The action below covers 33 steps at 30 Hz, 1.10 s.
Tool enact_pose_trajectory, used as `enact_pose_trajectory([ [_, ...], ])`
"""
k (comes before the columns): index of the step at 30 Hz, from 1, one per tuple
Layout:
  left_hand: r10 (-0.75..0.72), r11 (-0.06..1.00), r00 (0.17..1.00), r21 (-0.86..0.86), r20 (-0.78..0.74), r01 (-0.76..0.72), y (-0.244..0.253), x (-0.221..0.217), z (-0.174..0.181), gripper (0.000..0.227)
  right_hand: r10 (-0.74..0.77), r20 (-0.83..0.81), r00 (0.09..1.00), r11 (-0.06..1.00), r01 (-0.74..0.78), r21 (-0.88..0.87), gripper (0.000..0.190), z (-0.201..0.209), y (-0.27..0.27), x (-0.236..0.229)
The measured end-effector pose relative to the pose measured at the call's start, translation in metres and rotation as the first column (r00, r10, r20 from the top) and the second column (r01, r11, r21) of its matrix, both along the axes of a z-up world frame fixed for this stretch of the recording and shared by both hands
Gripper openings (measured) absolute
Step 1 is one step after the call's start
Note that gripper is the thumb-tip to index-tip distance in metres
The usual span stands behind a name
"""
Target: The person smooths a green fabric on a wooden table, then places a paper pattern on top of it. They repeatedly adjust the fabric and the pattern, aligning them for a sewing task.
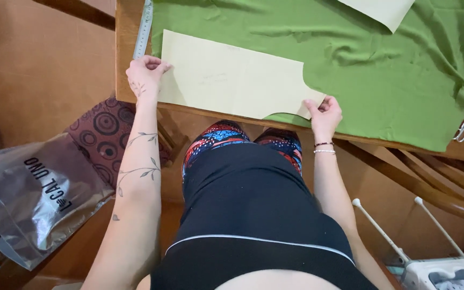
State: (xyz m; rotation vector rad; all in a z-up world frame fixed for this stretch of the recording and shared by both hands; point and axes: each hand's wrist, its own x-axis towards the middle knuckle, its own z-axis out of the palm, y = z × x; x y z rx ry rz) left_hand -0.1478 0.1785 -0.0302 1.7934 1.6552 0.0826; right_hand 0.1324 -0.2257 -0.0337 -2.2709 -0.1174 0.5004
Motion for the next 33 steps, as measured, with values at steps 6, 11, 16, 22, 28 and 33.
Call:
enact_pose_trajectory([
  [6,-0.022,0.999,1.0,-0.033,0.005,0.022,0.009,0.003,0.002,0.017,-0.006,-0.001,1.0,1.0,0.006,-0.016,0.031,0.004,0.004,0.001],
  [11,-0.075,0.99,0.997,-0.12,0.005,0.075,0.02,0.002,0.003,0.018,-0.058,-0.09,0.994,0.998,0.059,0.008,0.03,0.02,0.012,-0.001],
  [16,-0.054,0.983,0.999,-0.173,0.001,0.054,0.019,0.005,0.024,0.015,-0.064,-0.103,0.993,0.995,0.071,0.067,0.031,0.011,0.008,0.001],
  [22,-0.089,0.984,0.996,-0.15,0.029,0.093,0.026,-0.001,0.017,0.011,-0.045,-0.088,0.995,0.992,0.055,0.115,0.031,0.019,0.008,0.001],
  [28,-0.101,0.974,0.994,-0.201,0.029,0.104,0.028,0.001,0.012,0.011,-0.019,-0.108,0.994,0.988,0.035,0.15,0.031,0.019,0.004,0.007],
  [33,-0.121,0.912,0.97,-0.362,0.21,0.193,0.023,0.001,0.08,0.004,-0.003,-0.16,0.987,0.952,0.052,0.303,0.024,0.038,-0.003,0.015],
])
